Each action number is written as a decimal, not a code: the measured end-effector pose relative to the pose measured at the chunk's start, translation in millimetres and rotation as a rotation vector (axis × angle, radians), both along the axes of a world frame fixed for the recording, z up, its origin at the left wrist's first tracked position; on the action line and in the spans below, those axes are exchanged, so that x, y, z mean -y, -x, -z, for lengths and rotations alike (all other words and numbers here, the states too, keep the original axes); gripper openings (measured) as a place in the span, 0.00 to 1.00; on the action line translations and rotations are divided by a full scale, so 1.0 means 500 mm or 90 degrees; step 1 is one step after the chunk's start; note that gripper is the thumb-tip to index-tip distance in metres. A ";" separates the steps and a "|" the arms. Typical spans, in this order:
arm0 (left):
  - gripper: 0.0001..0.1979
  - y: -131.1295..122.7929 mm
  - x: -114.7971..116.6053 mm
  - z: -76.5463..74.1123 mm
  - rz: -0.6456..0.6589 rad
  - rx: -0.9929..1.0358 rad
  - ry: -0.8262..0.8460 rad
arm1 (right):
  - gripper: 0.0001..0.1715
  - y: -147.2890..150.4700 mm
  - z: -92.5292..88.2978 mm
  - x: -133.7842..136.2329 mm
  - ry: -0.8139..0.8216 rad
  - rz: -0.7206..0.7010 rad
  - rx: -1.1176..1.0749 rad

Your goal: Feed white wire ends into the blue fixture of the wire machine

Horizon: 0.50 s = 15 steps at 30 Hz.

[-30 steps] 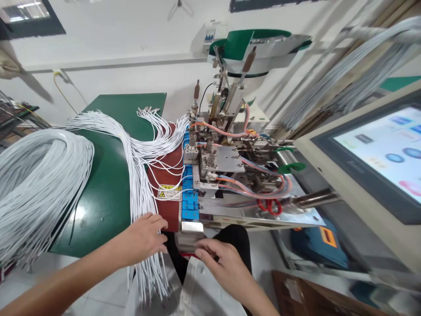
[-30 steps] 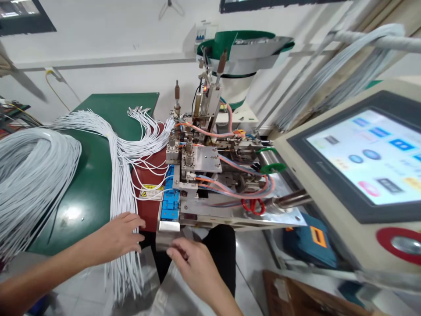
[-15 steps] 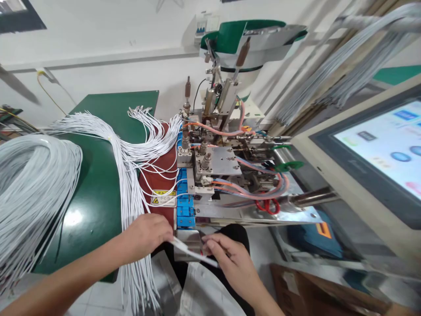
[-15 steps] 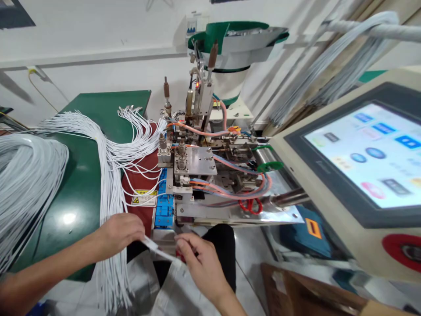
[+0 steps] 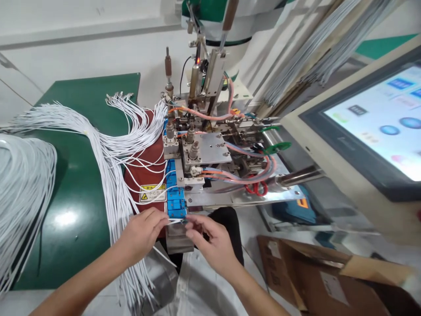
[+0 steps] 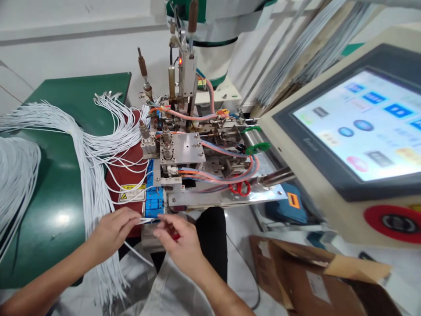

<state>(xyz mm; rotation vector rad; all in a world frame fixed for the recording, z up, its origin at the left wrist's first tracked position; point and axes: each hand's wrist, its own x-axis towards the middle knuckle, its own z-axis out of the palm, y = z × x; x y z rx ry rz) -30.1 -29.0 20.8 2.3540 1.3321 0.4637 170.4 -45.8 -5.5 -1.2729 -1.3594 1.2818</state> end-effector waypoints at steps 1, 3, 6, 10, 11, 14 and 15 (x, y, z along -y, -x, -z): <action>0.10 -0.007 -0.002 0.005 0.000 0.019 -0.005 | 0.12 0.008 0.000 -0.005 0.016 0.019 -0.001; 0.09 -0.017 -0.005 0.012 0.016 0.060 -0.008 | 0.08 0.017 -0.004 -0.014 0.031 0.047 0.002; 0.09 -0.020 -0.008 0.012 0.020 0.104 0.010 | 0.05 0.013 -0.015 -0.019 0.015 0.022 0.005; 0.08 -0.008 -0.005 0.004 -0.051 0.127 0.066 | 0.12 -0.007 -0.016 -0.009 0.058 -0.056 -0.073; 0.08 -0.005 -0.003 0.003 -0.066 0.126 0.086 | 0.14 -0.010 -0.013 -0.006 0.070 -0.053 -0.090; 0.08 -0.003 0.002 0.001 -0.068 0.115 0.114 | 0.17 -0.008 -0.007 -0.004 0.062 -0.021 -0.090; 0.08 -0.003 0.003 0.001 -0.055 0.109 0.112 | 0.18 -0.004 -0.006 -0.005 0.045 -0.022 -0.081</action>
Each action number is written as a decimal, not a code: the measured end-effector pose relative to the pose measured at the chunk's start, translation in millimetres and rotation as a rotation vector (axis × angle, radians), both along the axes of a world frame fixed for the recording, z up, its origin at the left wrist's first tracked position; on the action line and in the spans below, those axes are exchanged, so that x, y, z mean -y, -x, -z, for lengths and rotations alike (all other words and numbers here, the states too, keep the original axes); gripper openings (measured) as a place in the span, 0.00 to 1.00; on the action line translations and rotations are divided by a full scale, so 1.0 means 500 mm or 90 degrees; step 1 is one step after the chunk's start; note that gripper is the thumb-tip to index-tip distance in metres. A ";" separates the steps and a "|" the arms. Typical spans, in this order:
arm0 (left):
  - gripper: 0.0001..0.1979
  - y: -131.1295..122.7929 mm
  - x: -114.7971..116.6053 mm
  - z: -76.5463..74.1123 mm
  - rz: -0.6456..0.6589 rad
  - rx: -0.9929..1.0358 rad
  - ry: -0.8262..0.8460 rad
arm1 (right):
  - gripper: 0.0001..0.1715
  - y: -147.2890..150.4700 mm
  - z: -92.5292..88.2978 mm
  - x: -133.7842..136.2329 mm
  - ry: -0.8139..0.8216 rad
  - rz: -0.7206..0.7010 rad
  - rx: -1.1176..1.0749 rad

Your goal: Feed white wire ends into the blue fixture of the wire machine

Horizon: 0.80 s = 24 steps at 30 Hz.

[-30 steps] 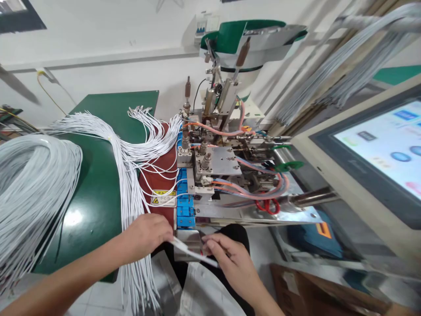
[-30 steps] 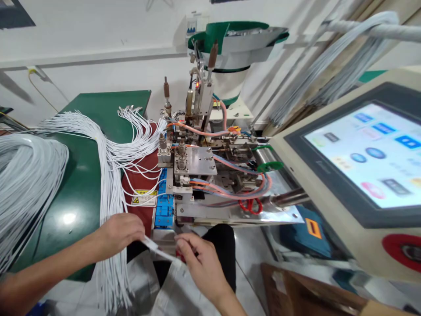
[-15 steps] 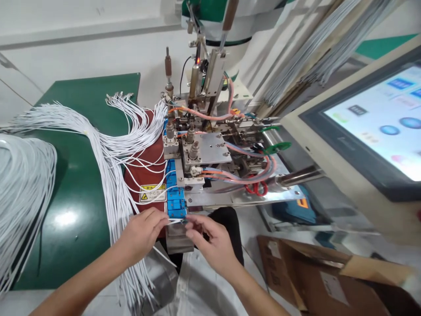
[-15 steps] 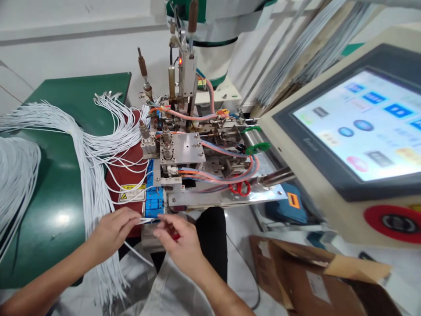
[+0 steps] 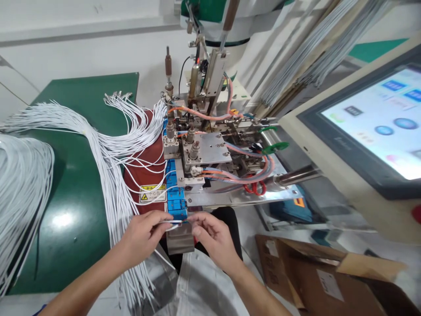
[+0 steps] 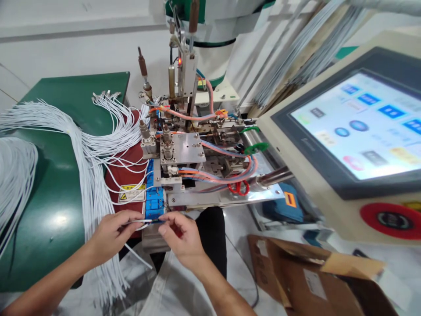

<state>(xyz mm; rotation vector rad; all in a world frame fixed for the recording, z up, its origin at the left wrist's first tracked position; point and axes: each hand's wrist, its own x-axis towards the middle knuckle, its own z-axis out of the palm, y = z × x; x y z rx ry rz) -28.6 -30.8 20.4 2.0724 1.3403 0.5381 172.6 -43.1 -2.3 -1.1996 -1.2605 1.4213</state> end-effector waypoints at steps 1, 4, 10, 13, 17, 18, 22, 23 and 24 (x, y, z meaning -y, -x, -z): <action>0.07 0.000 0.002 -0.001 0.020 -0.006 -0.003 | 0.17 0.004 0.000 -0.002 -0.021 -0.009 0.009; 0.07 0.004 0.010 -0.004 0.108 -0.043 -0.007 | 0.18 0.011 -0.003 -0.006 -0.071 -0.024 0.030; 0.11 0.011 0.019 -0.003 0.143 -0.016 -0.026 | 0.19 0.008 0.008 -0.001 -0.046 -0.002 0.049; 0.11 -0.008 0.013 -0.001 0.046 0.008 -0.018 | 0.15 0.013 0.008 -0.002 -0.066 0.022 0.052; 0.11 -0.043 -0.002 -0.002 0.011 -0.006 -0.005 | 0.08 0.019 -0.004 -0.018 -0.155 0.047 0.052; 0.11 -0.049 -0.005 -0.002 0.015 -0.013 0.004 | 0.06 0.018 -0.007 -0.023 -0.173 0.052 0.065; 0.10 -0.062 -0.016 0.004 -0.021 0.009 0.007 | 0.07 0.012 -0.013 -0.038 -0.178 0.056 0.102; 0.11 -0.064 -0.019 0.006 -0.035 0.023 0.002 | 0.07 0.010 -0.012 -0.040 -0.176 0.055 0.092; 0.11 -0.065 -0.021 0.007 -0.046 0.034 0.001 | 0.07 0.008 -0.012 -0.041 -0.178 0.053 0.077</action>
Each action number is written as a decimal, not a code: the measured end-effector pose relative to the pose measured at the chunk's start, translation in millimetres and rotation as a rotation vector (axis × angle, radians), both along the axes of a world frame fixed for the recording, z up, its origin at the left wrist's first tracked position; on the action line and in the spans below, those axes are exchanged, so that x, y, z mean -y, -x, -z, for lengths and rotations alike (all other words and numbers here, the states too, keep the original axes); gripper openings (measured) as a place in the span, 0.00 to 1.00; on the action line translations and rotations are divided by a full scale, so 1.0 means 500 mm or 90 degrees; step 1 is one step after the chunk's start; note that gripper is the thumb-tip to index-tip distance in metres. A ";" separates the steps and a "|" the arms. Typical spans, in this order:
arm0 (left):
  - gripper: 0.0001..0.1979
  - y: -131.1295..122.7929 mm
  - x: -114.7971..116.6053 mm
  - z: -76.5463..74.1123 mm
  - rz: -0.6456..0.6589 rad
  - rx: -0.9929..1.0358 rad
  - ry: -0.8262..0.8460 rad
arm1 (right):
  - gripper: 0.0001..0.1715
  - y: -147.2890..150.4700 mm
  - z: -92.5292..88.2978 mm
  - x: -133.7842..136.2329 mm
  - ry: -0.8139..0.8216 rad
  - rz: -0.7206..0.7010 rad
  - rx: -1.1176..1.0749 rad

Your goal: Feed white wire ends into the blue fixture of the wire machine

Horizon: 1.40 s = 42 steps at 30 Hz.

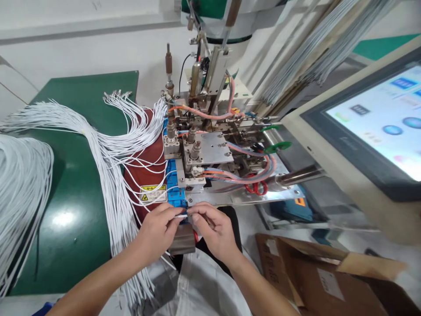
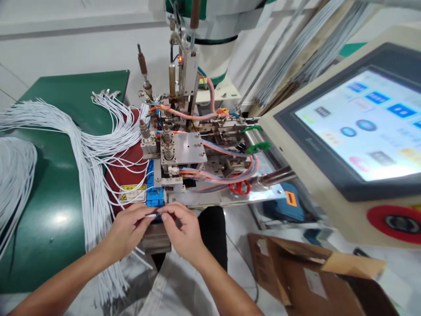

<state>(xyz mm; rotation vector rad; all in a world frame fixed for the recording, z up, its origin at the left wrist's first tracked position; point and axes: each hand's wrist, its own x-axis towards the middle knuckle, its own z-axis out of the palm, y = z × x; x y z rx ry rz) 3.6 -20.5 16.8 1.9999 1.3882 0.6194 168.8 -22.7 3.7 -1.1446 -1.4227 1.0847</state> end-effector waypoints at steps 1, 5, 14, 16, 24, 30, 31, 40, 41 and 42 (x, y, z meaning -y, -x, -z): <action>0.11 -0.001 -0.002 0.000 -0.003 0.007 0.007 | 0.08 -0.002 0.000 -0.001 -0.004 -0.006 -0.014; 0.14 -0.007 -0.006 -0.006 -0.001 0.031 0.053 | 0.06 -0.005 -0.004 -0.008 -0.018 -0.022 0.002; 0.06 -0.010 0.003 0.012 -0.032 -0.007 -0.155 | 0.10 0.001 -0.006 -0.022 0.014 -0.021 0.110; 0.12 -0.003 0.010 0.019 0.024 -0.107 -0.295 | 0.13 0.008 -0.006 -0.021 0.028 0.022 0.123; 0.12 0.000 0.016 0.021 0.041 -0.179 -0.421 | 0.13 0.019 -0.007 -0.018 0.099 0.053 0.028; 0.07 -0.018 0.003 0.014 -0.147 0.133 -0.007 | 0.05 0.027 0.014 -0.012 0.079 0.058 -0.105; 0.08 -0.018 0.002 0.013 -0.150 0.156 0.040 | 0.04 0.028 0.015 -0.012 0.064 0.054 -0.095; 0.09 -0.017 -0.006 0.005 -0.142 0.226 0.183 | 0.05 0.038 0.021 -0.012 0.050 0.111 -0.072; 0.09 -0.019 -0.005 0.007 -0.147 0.241 0.195 | 0.05 0.042 0.022 -0.011 0.062 0.122 -0.087; 0.09 -0.020 -0.004 0.009 -0.159 0.257 0.202 | 0.05 0.047 0.023 -0.010 0.073 0.133 -0.104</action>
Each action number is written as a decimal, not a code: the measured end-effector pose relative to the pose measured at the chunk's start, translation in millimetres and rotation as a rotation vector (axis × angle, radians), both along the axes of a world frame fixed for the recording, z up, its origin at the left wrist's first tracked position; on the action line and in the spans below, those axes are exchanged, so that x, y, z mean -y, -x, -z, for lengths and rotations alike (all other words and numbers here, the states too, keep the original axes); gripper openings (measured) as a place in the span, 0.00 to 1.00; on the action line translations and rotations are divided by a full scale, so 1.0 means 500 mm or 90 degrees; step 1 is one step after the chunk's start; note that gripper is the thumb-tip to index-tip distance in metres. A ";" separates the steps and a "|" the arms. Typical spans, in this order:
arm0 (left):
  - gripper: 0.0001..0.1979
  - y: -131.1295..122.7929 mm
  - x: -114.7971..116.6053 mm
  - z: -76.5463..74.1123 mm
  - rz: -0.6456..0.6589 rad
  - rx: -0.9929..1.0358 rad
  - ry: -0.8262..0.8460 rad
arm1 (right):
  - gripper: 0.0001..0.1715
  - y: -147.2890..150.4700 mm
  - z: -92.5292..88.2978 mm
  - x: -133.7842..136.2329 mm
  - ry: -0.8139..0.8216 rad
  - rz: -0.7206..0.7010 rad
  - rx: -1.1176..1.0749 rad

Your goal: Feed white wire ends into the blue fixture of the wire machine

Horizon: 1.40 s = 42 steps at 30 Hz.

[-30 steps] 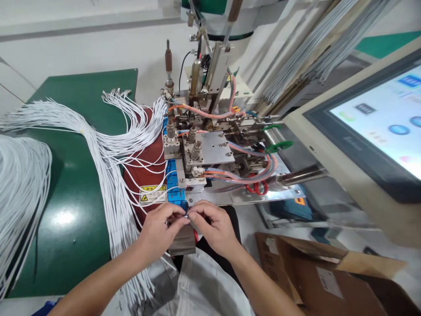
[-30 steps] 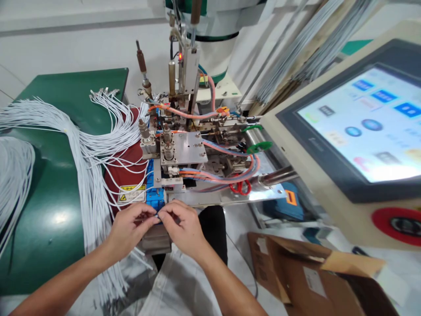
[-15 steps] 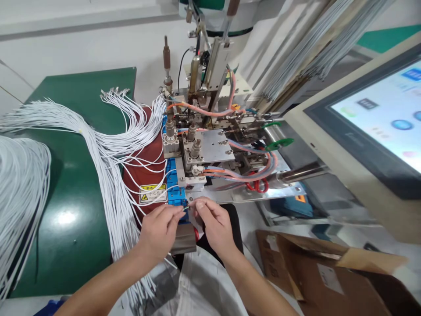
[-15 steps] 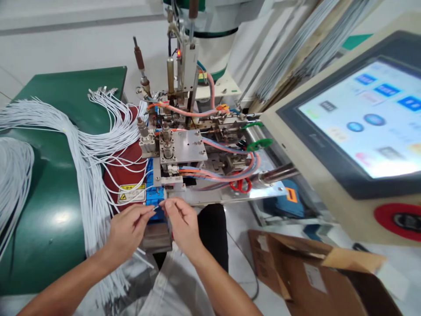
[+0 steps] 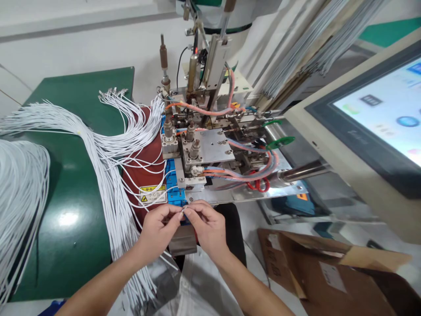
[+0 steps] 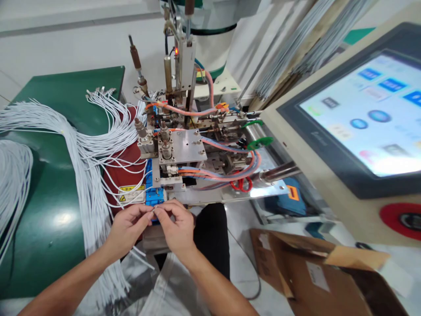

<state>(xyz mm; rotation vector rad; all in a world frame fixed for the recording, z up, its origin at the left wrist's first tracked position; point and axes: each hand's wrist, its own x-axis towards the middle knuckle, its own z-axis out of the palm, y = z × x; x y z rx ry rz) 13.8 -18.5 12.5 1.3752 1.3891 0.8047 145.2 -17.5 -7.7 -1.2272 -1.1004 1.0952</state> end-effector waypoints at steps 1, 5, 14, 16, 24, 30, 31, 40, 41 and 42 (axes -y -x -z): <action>0.09 -0.002 0.001 0.002 -0.015 0.013 0.003 | 0.05 0.006 0.000 0.001 0.009 0.012 -0.019; 0.08 -0.010 0.007 0.008 -0.081 0.041 -0.028 | 0.06 0.025 -0.004 0.004 0.030 0.041 -0.061; 0.07 -0.009 0.006 0.009 -0.070 0.101 -0.004 | 0.04 0.012 0.004 -0.001 0.030 0.023 -0.038; 0.07 -0.011 0.006 0.009 -0.065 0.107 -0.004 | 0.03 0.012 0.001 -0.003 0.032 0.015 -0.047; 0.07 -0.016 0.010 0.012 -0.107 0.092 -0.045 | 0.06 0.023 -0.009 0.002 0.016 0.010 -0.022; 0.06 -0.008 0.013 0.026 -0.115 0.036 -0.082 | 0.05 0.004 -0.014 -0.004 -0.114 -0.028 0.154; 0.06 -0.005 0.013 0.028 -0.111 0.019 -0.098 | 0.06 -0.002 -0.018 -0.007 -0.106 -0.050 0.164; 0.08 0.024 0.005 -0.009 0.107 -0.154 -0.185 | 0.07 -0.054 -0.062 -0.035 -0.149 -0.318 0.324; 0.07 0.023 0.004 -0.011 0.097 -0.152 -0.164 | 0.07 -0.050 -0.060 -0.032 -0.152 -0.302 0.319; 0.06 0.022 0.004 -0.010 0.067 -0.135 -0.138 | 0.08 -0.043 -0.055 -0.028 -0.144 -0.262 0.302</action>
